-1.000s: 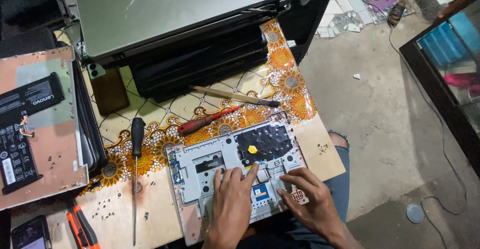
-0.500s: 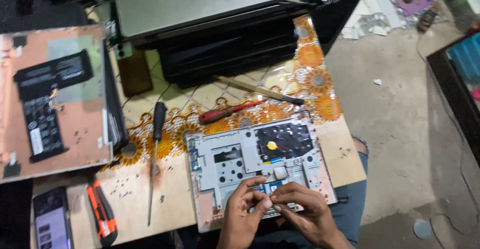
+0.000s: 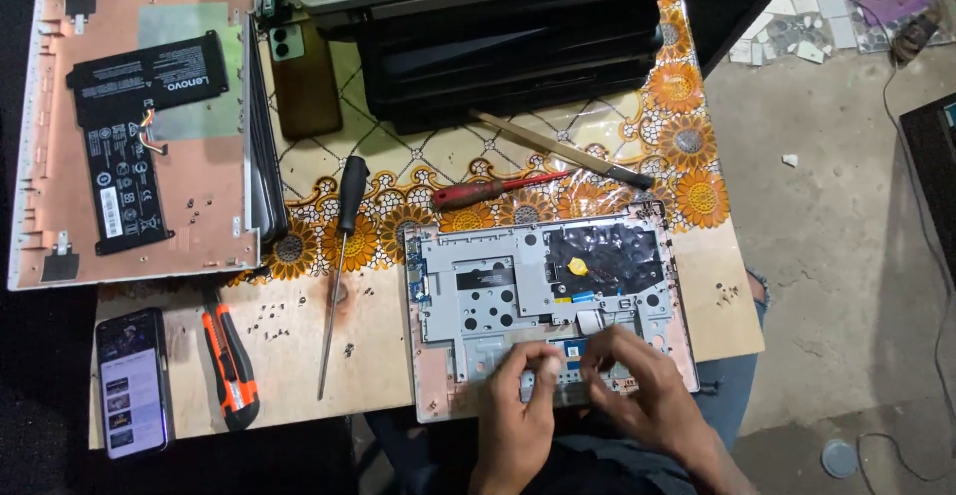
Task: The person is performing electronics repair on a laptop, specifically connecting internal ribbon cables and using a screwdriver to fasten components.
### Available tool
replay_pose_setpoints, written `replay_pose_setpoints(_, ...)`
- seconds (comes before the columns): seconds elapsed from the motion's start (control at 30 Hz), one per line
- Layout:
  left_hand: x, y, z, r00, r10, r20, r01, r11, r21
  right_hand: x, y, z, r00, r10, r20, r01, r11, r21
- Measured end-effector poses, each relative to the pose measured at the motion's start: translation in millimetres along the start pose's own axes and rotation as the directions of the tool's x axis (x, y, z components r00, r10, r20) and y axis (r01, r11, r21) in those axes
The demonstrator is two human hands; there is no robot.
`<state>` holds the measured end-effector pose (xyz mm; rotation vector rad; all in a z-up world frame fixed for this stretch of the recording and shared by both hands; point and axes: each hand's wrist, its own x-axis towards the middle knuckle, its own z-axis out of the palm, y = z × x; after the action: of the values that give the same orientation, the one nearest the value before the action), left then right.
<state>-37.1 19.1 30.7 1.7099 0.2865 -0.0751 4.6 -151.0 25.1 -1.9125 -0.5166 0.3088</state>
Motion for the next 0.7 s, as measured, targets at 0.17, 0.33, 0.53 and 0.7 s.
replay_pose_setpoints(0.17,18.3,-29.2,5.4,0.926,0.377,-0.027,-0.268,0.704,0.658,31.9,15.7,-4.0,0.997,-0.064,-0.05,0.052,0.977,-0.206)
replay_pose_setpoints(0.33,18.7,-33.4,7.1,0.902,0.424,-0.074,-0.273,0.697,0.664,54.0,9.8,-5.4,0.997,-0.01,-0.076,-0.006,0.978,-0.207)
replay_pose_setpoints(0.53,10.8,-16.5,-2.2,0.901,0.383,-0.204,-0.294,0.884,0.362,53.0,11.6,7.1,0.993,-0.113,-0.037,0.107,0.986,-0.13)
replay_pose_setpoints(0.7,3.5,-19.3,0.3,0.972,-0.221,-0.084,0.177,0.915,-0.363,37.3,9.1,19.6,0.952,-0.272,-0.143,0.26,0.961,-0.097)
